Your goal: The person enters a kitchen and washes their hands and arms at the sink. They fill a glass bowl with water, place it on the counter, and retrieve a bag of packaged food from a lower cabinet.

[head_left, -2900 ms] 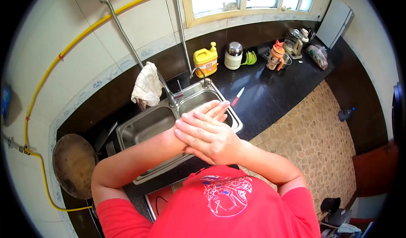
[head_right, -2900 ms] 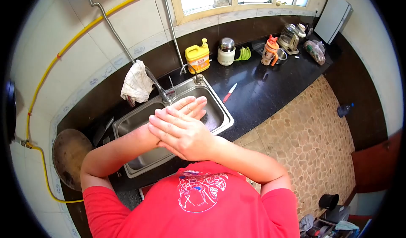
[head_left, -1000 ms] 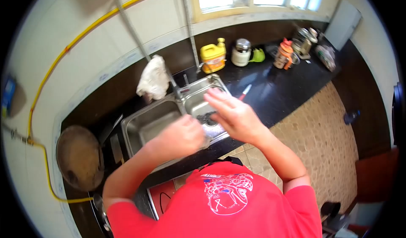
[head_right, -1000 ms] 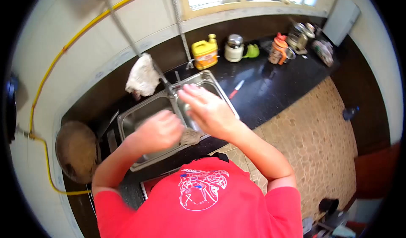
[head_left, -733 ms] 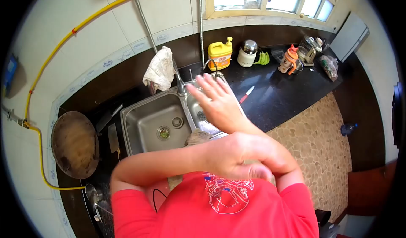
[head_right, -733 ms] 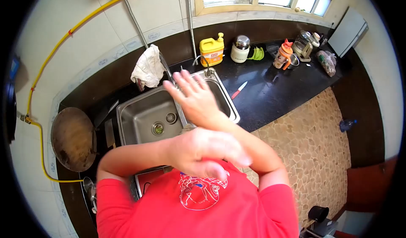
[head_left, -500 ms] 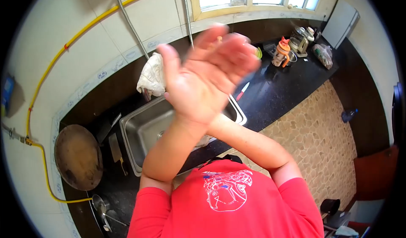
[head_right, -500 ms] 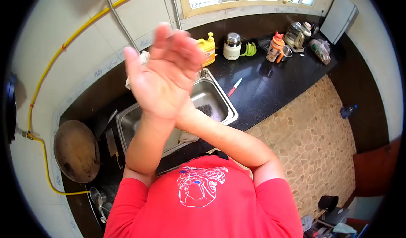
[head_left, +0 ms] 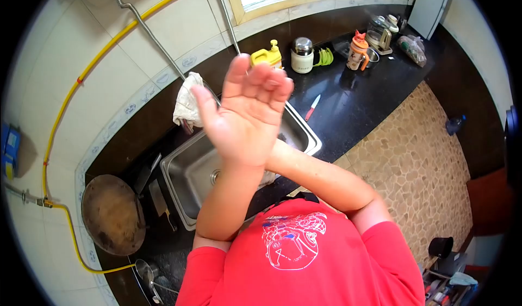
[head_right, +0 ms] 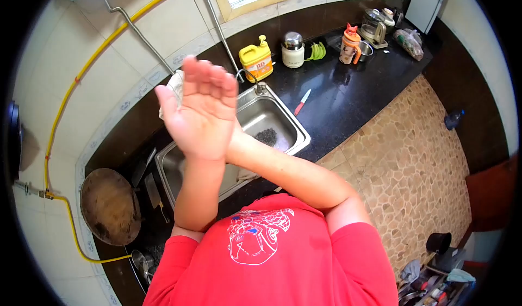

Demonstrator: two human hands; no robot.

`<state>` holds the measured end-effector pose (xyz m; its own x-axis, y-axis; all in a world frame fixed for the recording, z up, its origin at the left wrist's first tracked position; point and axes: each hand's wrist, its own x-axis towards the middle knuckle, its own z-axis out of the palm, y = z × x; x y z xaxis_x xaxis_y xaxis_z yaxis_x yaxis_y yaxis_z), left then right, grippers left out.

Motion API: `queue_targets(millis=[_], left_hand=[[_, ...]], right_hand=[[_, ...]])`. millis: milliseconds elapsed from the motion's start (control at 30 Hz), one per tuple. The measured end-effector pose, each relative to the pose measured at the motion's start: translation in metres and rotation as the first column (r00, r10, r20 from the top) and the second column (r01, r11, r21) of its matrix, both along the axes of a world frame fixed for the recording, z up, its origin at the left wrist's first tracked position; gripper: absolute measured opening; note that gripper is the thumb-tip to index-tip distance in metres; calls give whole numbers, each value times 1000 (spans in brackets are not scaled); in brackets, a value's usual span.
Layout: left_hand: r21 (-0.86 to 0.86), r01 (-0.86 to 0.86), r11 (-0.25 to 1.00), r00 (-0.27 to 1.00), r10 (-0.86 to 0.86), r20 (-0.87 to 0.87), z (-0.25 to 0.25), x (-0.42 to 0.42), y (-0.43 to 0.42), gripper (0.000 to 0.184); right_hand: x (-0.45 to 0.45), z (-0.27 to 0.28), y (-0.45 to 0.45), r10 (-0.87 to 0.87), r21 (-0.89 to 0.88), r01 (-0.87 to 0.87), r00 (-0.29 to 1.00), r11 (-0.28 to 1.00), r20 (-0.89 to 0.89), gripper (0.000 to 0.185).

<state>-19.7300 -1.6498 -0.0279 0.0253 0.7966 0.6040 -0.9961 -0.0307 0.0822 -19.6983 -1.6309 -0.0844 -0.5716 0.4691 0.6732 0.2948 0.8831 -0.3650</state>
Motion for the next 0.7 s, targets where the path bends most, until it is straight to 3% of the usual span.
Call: queue_targets(millis=[133,233,267,367,500,567,700], left_hand=[[-185,-16,983,983,-18,-183,-7,16,8,80],[-55,-109,993,960,91,-265,-1,-3,23,72],[-138,-209,968,949,167,-267,2,-11,23,71],[-228,-281,932,952,242,-186,-6,-13,12,78],[-133,-170,976,946,124,-301,-23,24,-5,83],[-199,-106,974,951,41,-307,-16,32,4,87],[-13,-229,973,914,211,-347,-1,-8,33,77]], right_hand=[[9,1,2,87,48,-84,995,995,-48,58],[14,4,3,119,60,-115,991,992,-67,58],[15,4,3,132,55,-128,989,990,-70,58],[15,-6,8,67,64,-67,998,996,5,59],[11,-15,5,-11,77,10,1000,997,13,57],[9,-20,6,-48,126,48,999,991,0,56],[16,-21,16,-45,194,44,999,980,0,54]])
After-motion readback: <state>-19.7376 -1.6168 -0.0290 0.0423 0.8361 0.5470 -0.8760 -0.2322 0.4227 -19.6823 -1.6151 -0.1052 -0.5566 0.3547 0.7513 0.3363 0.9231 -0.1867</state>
